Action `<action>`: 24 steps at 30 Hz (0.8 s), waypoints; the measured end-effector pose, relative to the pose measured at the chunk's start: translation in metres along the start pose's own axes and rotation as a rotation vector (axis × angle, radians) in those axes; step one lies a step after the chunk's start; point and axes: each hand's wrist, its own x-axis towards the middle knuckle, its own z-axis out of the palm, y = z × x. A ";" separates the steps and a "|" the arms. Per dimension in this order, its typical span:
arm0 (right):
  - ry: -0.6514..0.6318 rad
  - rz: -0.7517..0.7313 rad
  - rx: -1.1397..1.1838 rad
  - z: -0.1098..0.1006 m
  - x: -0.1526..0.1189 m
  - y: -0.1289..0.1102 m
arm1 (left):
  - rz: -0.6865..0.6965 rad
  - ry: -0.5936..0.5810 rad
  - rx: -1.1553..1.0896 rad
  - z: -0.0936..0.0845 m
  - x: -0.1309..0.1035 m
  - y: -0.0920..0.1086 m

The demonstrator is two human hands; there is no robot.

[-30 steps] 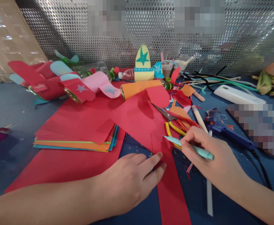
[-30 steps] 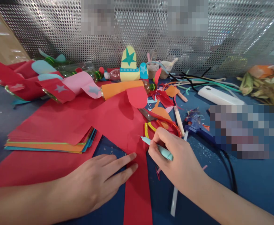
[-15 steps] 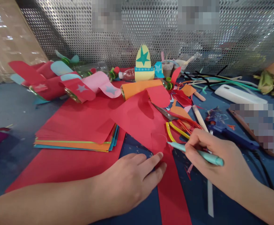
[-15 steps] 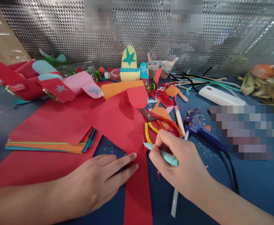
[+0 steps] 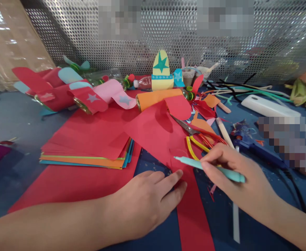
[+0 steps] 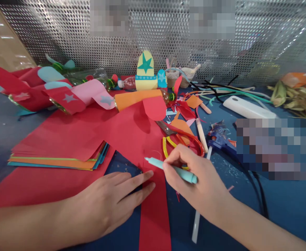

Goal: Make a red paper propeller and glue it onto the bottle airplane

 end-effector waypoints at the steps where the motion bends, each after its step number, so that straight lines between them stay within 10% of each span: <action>1: -0.055 0.005 0.000 0.000 0.001 0.001 | -0.002 0.004 0.001 0.000 0.000 0.000; 24: -0.152 0.014 0.007 0.004 0.002 0.004 | -0.008 0.005 -0.006 0.001 -0.001 0.000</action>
